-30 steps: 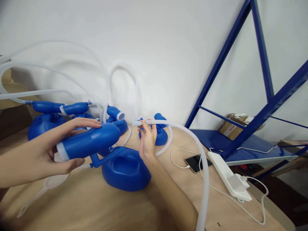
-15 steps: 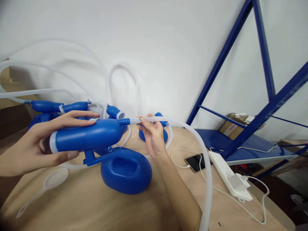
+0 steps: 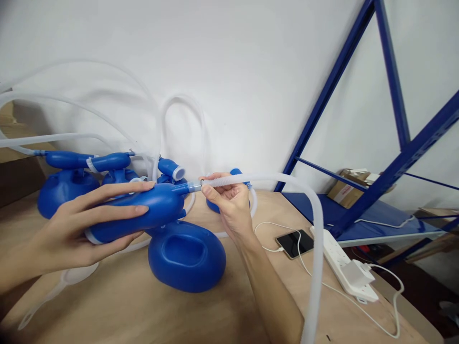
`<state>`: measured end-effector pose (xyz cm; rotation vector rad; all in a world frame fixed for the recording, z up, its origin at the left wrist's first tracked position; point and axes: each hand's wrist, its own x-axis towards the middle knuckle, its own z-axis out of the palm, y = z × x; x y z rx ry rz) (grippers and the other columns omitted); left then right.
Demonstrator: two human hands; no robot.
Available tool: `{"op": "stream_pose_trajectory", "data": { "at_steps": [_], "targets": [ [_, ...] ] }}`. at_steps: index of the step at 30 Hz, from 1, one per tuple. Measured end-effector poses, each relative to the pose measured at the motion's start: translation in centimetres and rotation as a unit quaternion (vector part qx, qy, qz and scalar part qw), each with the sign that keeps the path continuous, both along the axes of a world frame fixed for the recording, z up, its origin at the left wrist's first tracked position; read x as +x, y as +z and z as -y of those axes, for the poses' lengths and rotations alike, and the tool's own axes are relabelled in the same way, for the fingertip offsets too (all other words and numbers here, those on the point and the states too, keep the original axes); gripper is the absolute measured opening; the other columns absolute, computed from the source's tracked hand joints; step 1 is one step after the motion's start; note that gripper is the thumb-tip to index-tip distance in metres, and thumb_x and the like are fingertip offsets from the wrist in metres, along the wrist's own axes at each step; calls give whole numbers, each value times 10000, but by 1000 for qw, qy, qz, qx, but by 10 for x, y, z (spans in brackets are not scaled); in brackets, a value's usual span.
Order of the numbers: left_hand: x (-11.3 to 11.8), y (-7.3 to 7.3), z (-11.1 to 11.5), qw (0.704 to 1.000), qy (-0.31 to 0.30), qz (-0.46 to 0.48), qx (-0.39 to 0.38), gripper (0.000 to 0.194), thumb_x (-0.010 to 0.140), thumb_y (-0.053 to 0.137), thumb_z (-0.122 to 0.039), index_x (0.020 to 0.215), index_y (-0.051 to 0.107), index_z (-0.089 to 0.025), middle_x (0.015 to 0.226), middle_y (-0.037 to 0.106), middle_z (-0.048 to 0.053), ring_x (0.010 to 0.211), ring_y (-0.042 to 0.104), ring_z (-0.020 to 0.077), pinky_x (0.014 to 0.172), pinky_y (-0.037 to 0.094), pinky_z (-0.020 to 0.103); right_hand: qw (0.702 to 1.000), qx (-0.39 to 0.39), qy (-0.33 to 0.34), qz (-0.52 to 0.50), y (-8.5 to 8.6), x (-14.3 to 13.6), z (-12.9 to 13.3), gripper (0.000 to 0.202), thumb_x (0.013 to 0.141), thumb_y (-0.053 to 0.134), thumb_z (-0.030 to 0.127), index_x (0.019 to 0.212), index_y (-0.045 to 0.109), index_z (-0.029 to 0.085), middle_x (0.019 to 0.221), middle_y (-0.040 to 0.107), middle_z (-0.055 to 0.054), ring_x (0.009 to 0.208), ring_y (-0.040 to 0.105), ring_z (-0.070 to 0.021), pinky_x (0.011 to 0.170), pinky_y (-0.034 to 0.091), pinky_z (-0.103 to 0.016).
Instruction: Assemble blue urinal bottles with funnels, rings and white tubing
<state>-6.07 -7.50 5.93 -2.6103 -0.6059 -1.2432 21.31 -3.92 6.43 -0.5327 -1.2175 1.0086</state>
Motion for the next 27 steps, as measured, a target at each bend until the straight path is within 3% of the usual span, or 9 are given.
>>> {"op": "stream_pose_trajectory", "data": {
  "at_steps": [4,8,18,24,27],
  "targets": [
    [6,-3,3,997,-13,-23,66,511,894,705,-67,1347,647,-293,1566,557,50,1412,576,297,1179,519,491,999,-24,44,-16,1,-2,4,381,643,975,462,864,746,251,857,798,-34,790,748,-208,795,650,-391],
    [9,-1,10,992,-25,-39,116,504,859,696,2,1304,676,-234,1519,604,67,1468,507,340,1153,552,498,997,-31,70,-16,6,1,12,397,618,989,463,836,734,250,782,786,-29,698,735,-192,679,648,-354],
    [23,-2,33,988,38,-15,149,333,884,719,-31,1064,729,-311,1329,720,-94,1437,554,266,1181,546,440,993,44,26,110,12,22,31,247,744,938,401,888,794,260,813,806,-47,786,790,-231,697,639,-348],
    [33,-10,38,984,34,-29,173,361,946,632,-22,1162,713,-300,1225,763,-121,1514,451,211,1274,439,411,988,58,39,137,18,27,43,212,769,920,393,877,795,259,822,801,-51,753,775,-225,686,664,-378],
    [35,-16,34,985,70,-12,157,443,936,625,13,1215,690,-325,1194,775,-137,1473,508,206,1272,431,448,990,47,40,125,21,28,45,227,738,944,379,833,785,248,810,799,-54,765,778,-226,670,659,-356]
  ]
}}
